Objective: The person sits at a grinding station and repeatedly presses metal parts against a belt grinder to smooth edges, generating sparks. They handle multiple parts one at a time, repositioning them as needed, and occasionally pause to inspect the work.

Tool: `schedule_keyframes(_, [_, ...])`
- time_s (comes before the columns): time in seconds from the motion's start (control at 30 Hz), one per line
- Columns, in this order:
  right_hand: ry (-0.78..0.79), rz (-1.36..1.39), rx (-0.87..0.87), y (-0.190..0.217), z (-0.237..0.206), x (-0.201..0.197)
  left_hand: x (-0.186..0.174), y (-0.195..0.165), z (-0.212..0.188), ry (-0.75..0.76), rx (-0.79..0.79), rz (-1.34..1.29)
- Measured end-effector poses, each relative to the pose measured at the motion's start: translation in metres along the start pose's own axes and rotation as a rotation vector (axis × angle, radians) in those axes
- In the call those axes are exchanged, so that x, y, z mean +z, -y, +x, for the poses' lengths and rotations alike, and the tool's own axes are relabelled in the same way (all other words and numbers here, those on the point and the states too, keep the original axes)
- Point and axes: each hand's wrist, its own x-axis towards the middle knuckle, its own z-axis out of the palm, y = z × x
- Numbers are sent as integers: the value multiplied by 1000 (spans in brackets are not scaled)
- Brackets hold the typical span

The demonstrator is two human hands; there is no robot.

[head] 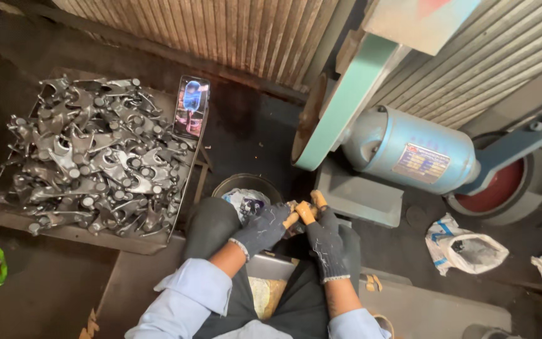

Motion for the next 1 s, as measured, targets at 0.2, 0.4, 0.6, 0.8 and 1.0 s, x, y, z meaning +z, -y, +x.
schedule_keyframes(0.2, [-3,-115,126,-30,0,4,-7,-4,-12,200,-90,429])
schedule_keyframes(0.4, [94,313,16,-19,-9,5,-15,-19,2,171,-215,-517])
schedule_keyframes(0.6, [124,356,329,-2,42,21,-43,-26,55,-1,-277,1])
schedule_keyframes(0.8, [126,0,76,-12,75,37,-24,3,70,-123,-323,6])
schedule_keyframes(1.0, [128,-258,176,-30,80,15,5,1,75,-376,-110,-229])
